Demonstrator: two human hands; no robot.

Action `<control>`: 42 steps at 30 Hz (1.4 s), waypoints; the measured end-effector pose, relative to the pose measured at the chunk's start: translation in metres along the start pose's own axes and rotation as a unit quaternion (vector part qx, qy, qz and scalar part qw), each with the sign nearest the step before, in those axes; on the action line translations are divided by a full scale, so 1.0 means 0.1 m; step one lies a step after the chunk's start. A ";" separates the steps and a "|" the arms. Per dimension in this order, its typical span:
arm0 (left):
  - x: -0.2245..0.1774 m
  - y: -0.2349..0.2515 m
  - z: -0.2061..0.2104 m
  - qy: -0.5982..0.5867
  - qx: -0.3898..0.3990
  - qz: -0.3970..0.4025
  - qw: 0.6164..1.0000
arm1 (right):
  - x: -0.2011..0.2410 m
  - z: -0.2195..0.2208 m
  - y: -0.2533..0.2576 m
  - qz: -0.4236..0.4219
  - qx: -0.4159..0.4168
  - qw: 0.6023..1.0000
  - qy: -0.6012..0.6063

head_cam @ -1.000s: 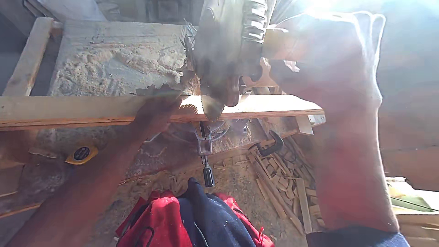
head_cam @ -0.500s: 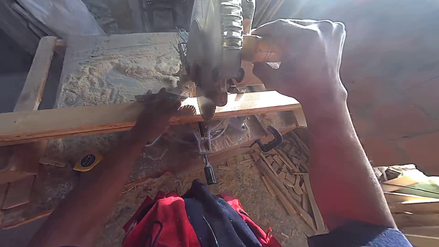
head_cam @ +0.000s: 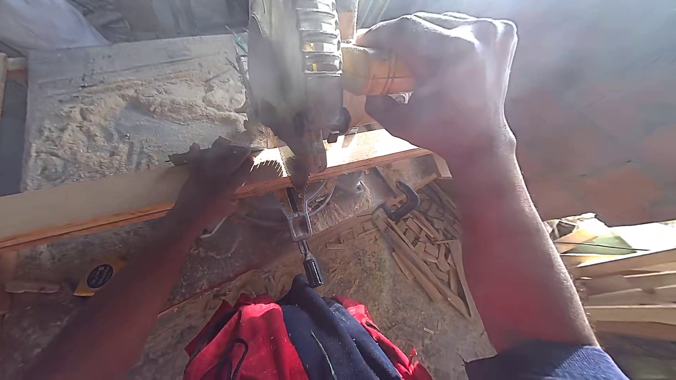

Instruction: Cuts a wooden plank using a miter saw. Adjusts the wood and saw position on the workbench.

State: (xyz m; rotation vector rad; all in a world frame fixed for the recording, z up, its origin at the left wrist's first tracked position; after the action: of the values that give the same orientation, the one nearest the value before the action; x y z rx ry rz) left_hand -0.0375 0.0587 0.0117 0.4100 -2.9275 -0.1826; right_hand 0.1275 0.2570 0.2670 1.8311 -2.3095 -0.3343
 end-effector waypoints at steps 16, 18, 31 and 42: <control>0.06 -0.07 -0.03 -0.003 -0.073 -0.026 0.997 | -0.17 -0.05 0.19 -0.081 -0.242 0.965 0.067; 0.07 -0.07 -0.03 -0.003 -0.064 -0.045 0.997 | -0.15 -0.05 0.17 -0.089 -0.254 0.960 0.074; 0.06 0.04 0.01 -0.011 -0.028 -0.061 0.998 | -0.10 -0.04 0.11 -0.068 -0.272 0.957 0.069; 0.06 0.04 -0.01 -0.021 -0.033 -0.035 0.999 | -0.19 -0.03 0.15 -0.105 -0.237 0.963 0.070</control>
State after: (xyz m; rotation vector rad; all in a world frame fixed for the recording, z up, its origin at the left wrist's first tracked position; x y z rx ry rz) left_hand -0.0443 0.0607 0.0140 0.5033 -2.9405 -0.3008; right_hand 0.1192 0.2785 0.2745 1.7777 -1.7484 -0.6945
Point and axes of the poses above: each hand's wrist, its own y-axis towards the middle knuckle, its own z-axis out of the palm, x = y × z, the point moved 7 cm from there along y, towards the middle knuckle, and after that the axes turned 14 degrees about z, right-handed, at the moved point
